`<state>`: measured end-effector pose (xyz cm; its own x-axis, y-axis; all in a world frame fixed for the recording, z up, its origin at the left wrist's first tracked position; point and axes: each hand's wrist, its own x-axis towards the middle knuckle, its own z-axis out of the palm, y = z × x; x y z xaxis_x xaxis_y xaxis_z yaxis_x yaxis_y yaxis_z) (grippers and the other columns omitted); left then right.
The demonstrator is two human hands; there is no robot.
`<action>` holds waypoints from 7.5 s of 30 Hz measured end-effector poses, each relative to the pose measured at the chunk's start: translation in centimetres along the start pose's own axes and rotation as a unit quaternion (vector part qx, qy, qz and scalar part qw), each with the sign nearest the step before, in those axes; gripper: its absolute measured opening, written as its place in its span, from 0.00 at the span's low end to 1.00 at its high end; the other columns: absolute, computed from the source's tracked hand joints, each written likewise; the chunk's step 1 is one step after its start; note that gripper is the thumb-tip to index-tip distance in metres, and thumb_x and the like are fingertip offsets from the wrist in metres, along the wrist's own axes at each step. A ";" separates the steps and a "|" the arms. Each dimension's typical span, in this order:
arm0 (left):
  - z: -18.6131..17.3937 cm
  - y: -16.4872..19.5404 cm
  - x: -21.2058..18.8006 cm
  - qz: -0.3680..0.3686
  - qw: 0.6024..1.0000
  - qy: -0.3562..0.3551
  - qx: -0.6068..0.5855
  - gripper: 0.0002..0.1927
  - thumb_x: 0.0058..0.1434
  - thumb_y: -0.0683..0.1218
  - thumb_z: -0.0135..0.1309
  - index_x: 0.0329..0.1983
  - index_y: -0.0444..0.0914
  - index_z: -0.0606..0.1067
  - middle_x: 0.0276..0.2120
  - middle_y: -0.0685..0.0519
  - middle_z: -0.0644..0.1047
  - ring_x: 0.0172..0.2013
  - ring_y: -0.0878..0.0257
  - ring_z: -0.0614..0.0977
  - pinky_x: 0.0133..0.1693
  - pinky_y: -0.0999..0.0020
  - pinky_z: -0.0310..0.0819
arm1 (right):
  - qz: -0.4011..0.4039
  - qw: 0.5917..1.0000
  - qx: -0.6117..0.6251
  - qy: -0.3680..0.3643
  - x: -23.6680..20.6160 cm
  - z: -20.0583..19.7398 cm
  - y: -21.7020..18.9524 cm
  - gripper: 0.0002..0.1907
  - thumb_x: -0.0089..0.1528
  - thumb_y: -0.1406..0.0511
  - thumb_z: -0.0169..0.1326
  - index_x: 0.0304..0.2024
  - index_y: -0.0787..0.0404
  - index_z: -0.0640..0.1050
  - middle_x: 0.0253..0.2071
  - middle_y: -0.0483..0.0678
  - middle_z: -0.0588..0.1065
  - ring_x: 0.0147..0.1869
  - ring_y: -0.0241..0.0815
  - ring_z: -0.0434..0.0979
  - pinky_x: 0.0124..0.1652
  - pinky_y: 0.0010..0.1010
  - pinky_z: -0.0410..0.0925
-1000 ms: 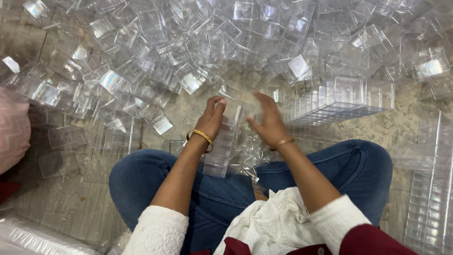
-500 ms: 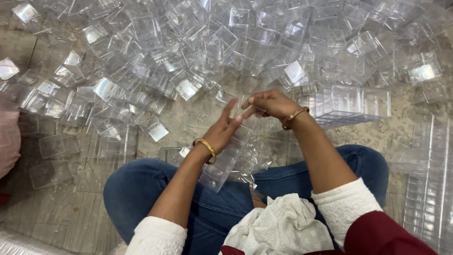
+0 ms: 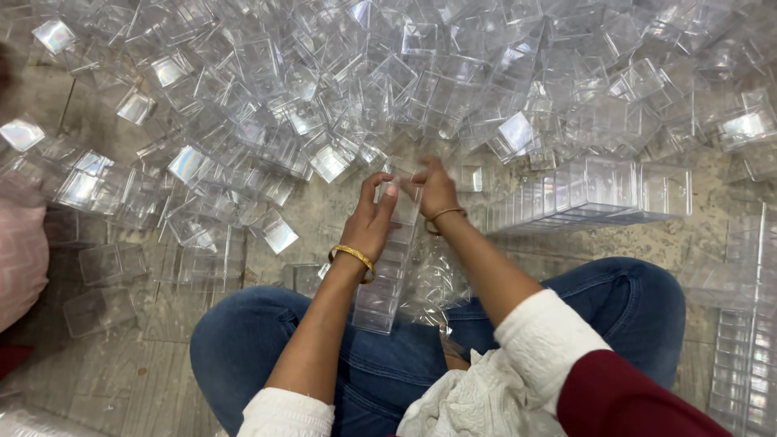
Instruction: The person sits on the floor and repeatedly picks up small clear plastic containers from a large pile, aligns them, and stacks them into neat columns. The person occasionally places completed stacks aside and continues assembling new stacks from the surrounding pile.
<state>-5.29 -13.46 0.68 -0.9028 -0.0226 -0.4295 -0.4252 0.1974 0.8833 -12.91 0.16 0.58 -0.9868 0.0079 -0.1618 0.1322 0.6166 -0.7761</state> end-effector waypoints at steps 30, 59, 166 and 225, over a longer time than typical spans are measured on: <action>1.3 -1.5 1.2 0.126 0.991 -0.027 0.042 0.37 0.68 0.67 0.37 0.78 0.53 0.51 0.66 0.39 0.69 0.57 0.45 0.80 0.52 0.58 0.79 | -0.150 0.944 -0.293 0.033 -3.6 -4.1 5.4 0.13 0.52 0.63 0.67 0.39 0.54 0.81 0.62 0.57 0.67 0.67 0.63 0.61 0.56 0.51 0.65; 1.2 -0.3 0.6 0.087 0.992 -0.067 0.062 0.31 0.70 0.59 0.38 0.77 0.60 0.53 0.60 0.39 0.76 0.56 0.52 0.82 0.56 0.57 0.73 | -0.006 0.995 -0.027 -0.095 -2.8 -8.1 4.6 0.32 0.68 0.67 0.44 0.76 0.52 0.60 0.72 0.51 0.66 0.55 0.53 0.79 0.55 0.43 0.73; 4.4 -2.3 -4.3 0.100 0.906 -0.210 0.354 0.23 0.64 0.57 0.50 0.59 0.45 0.73 0.45 0.48 0.83 0.49 0.50 0.82 0.53 0.54 0.74 | 0.171 0.911 0.326 -0.186 -22.8 -12.4 17.6 0.32 0.57 0.57 0.65 0.56 0.73 0.74 0.48 0.56 0.81 0.52 0.49 0.82 0.53 0.39 0.75; 18.2 0.0 2.0 0.180 0.958 -0.110 0.192 0.52 0.61 0.48 0.65 0.78 0.33 0.44 0.72 0.33 0.59 0.70 0.41 0.63 0.68 0.57 0.59 | -0.157 0.898 -0.350 -0.215 -1.9 -24.1 21.0 0.19 0.58 0.53 0.57 0.49 0.50 0.83 0.53 0.47 0.79 0.59 0.49 0.76 0.60 0.40 0.66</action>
<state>-5.92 4.30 -3.63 -0.9327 0.3143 -0.1769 0.0048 0.5012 0.8653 -10.49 32.04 -0.71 -0.8177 -0.4655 -0.3385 -0.3868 0.8800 -0.2758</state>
